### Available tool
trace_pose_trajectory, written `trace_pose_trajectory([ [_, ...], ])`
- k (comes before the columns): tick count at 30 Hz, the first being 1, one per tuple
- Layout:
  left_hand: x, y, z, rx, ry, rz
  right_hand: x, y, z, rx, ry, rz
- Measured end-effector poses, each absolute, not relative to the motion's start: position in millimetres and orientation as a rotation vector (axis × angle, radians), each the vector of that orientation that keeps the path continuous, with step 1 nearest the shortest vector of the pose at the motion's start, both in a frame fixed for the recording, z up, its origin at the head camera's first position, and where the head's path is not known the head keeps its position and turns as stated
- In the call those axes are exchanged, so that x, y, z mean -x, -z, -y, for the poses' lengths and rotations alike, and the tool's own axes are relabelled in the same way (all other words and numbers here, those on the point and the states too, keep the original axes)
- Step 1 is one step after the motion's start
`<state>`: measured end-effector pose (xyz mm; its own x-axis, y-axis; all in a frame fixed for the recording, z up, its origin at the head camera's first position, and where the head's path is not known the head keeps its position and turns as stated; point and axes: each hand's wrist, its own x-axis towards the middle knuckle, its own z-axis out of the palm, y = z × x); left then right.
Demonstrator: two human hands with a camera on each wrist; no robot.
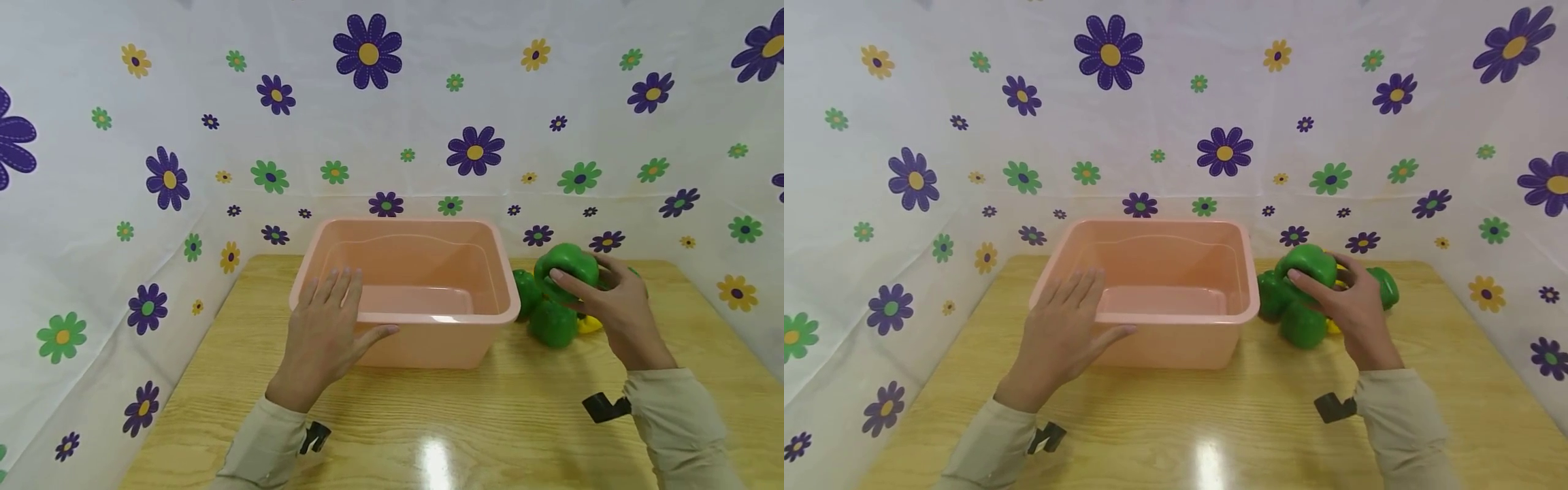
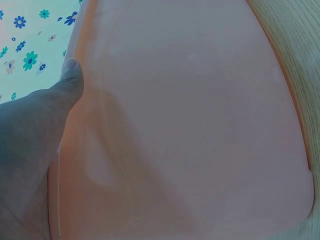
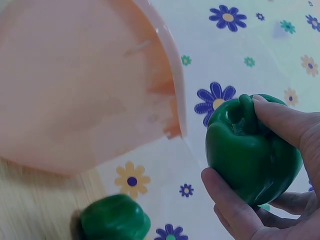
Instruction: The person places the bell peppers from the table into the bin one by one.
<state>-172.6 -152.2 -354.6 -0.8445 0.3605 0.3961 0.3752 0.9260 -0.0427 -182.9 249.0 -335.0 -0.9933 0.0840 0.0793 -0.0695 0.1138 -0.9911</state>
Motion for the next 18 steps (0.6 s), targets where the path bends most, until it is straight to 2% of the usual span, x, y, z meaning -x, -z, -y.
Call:
trace_pose_trajectory([
  [18, 173, 355, 153, 0.543, 0.068, 2.681, 193, 323, -215, -0.091, -2.071, 2.189],
])
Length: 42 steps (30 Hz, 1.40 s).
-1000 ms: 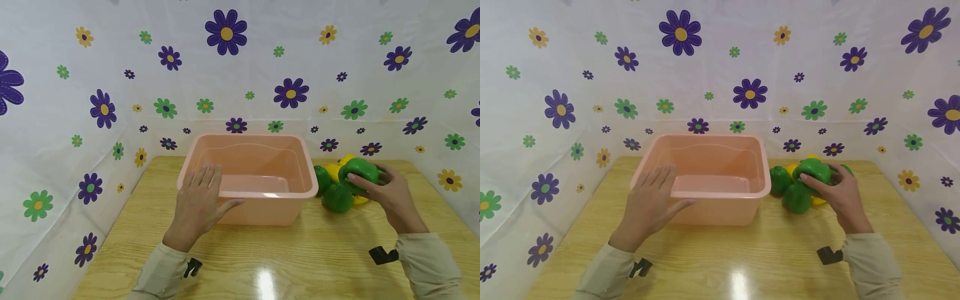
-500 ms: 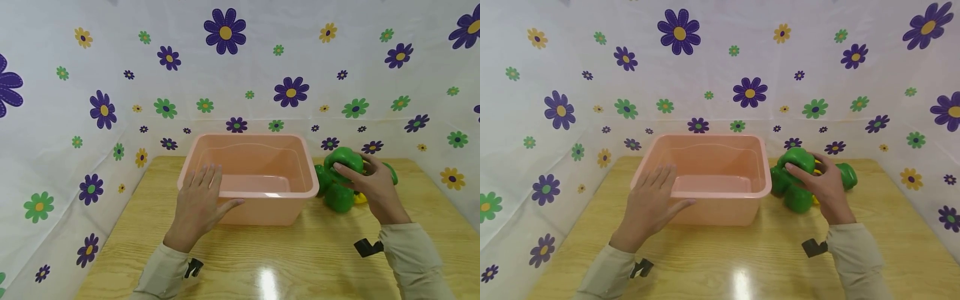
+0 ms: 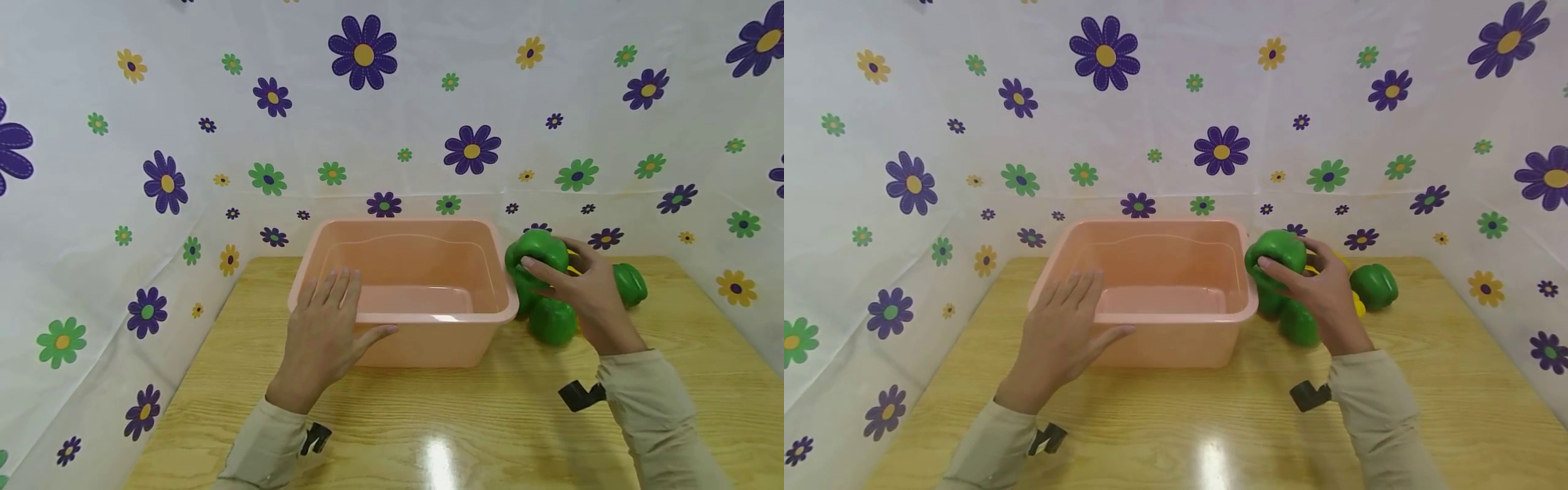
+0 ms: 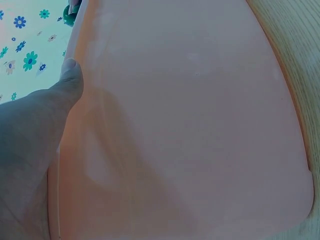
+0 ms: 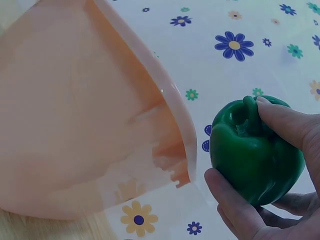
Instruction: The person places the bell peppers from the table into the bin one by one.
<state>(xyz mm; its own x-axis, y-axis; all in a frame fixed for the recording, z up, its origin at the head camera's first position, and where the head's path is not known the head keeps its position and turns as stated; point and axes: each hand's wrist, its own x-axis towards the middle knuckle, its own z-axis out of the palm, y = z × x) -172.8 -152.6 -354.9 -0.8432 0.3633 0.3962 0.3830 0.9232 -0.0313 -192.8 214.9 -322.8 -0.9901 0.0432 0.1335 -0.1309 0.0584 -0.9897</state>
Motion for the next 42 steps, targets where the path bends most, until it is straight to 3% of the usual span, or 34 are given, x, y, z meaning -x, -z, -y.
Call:
trace_pose_trajectory([
  [42, 174, 356, 153, 0.543, 0.071, 2.681, 199, 311, -182, -0.139, -2.07, 2.309],
])
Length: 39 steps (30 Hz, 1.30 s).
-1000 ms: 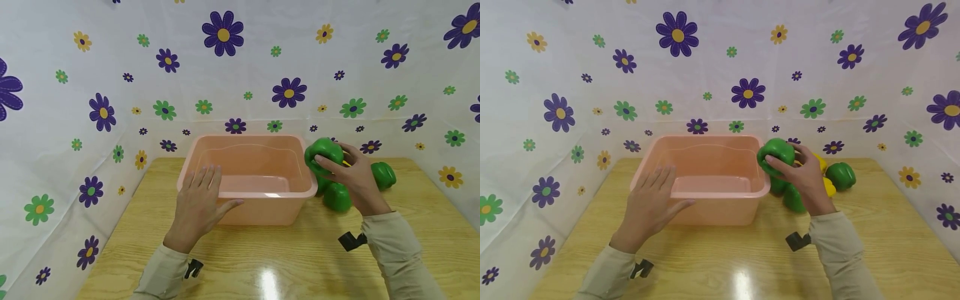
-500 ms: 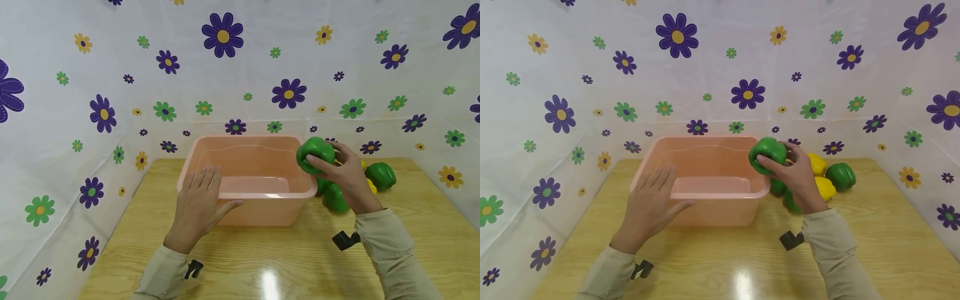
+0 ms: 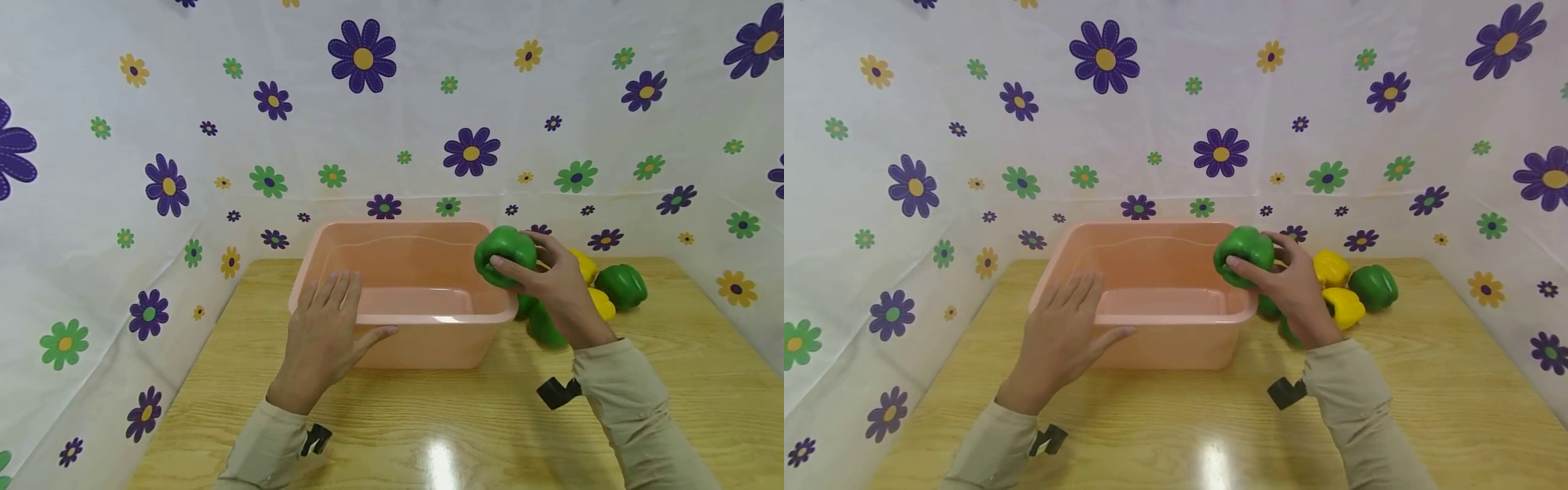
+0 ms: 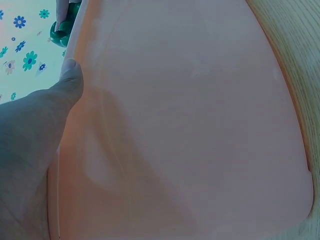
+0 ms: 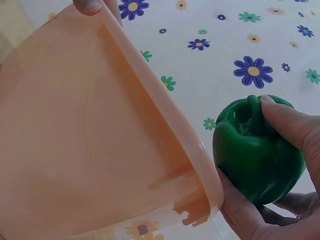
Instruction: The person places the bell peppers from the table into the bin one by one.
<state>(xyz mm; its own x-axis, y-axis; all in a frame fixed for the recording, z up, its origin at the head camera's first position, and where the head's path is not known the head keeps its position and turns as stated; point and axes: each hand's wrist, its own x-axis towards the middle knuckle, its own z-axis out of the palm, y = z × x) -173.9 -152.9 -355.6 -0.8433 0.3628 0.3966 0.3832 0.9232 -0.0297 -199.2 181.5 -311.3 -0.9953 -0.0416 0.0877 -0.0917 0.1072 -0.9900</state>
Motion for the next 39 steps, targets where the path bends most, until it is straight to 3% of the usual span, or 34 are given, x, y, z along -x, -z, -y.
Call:
trace_pose_trajectory([
  [39, 173.6, 356.8, 153.6, 0.55, 0.073, 2.639, 199.2, 310.7, -179.6, -0.174, -2.053, 2.387],
])
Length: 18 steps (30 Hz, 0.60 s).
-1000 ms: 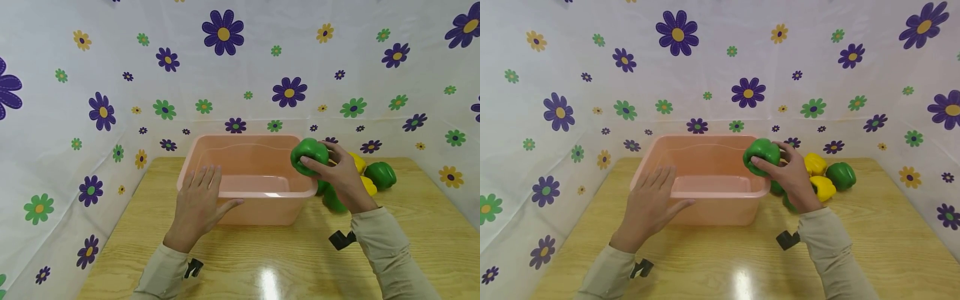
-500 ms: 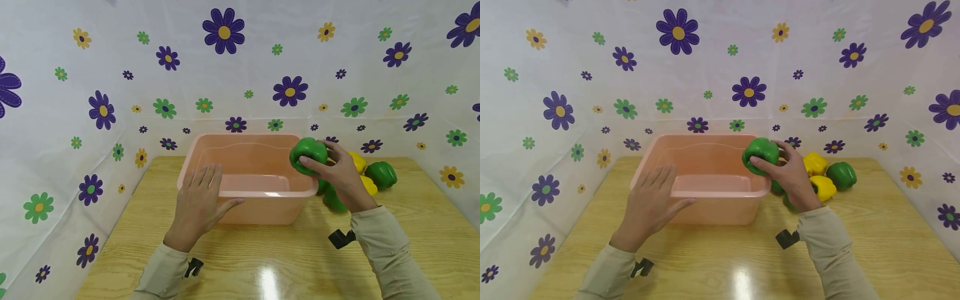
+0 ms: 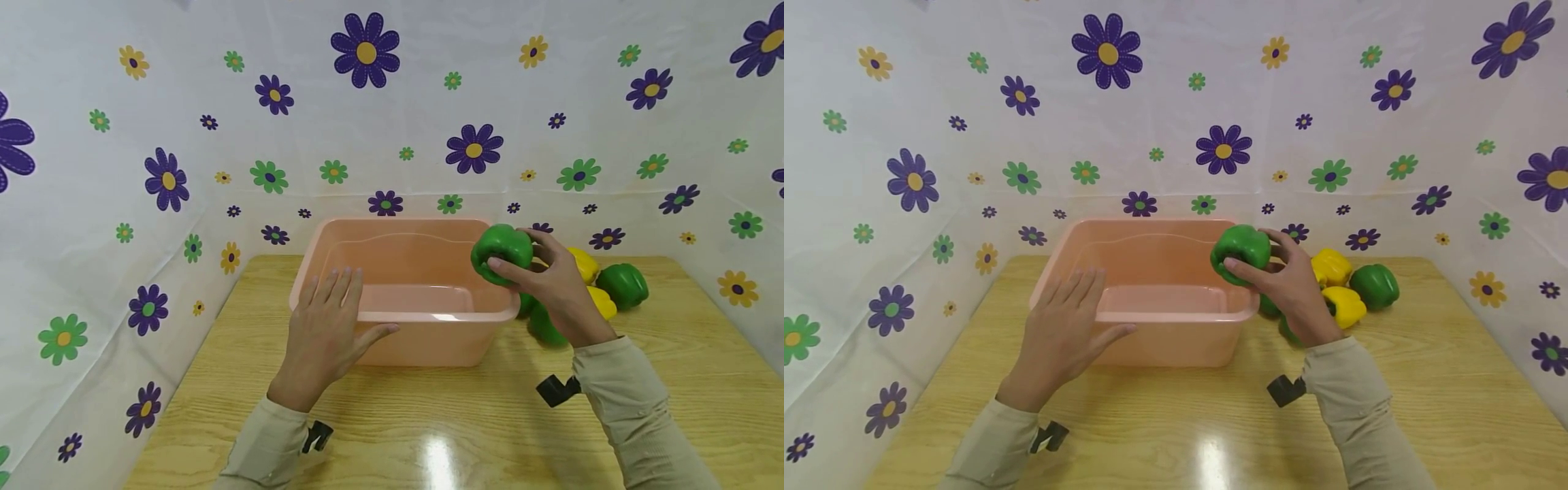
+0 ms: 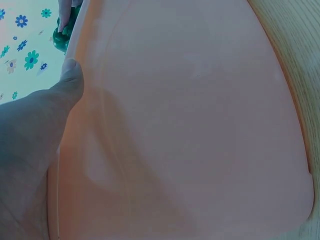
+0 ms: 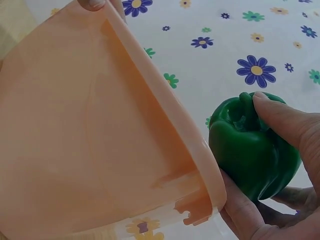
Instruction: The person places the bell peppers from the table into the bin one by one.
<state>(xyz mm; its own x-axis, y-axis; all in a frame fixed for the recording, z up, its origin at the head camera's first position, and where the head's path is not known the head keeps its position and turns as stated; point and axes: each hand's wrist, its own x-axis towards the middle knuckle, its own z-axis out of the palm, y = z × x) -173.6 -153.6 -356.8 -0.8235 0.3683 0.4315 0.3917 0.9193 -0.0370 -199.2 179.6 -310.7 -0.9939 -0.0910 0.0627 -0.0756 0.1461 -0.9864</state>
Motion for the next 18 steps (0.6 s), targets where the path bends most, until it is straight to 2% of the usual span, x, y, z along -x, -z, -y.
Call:
trace_pose_trajectory([
  [18, 175.5, 358.9, 153.9, 0.562, 0.059, 2.604, 198.4, 310.6, -179.8, 0.217, 2.021, -2.37],
])
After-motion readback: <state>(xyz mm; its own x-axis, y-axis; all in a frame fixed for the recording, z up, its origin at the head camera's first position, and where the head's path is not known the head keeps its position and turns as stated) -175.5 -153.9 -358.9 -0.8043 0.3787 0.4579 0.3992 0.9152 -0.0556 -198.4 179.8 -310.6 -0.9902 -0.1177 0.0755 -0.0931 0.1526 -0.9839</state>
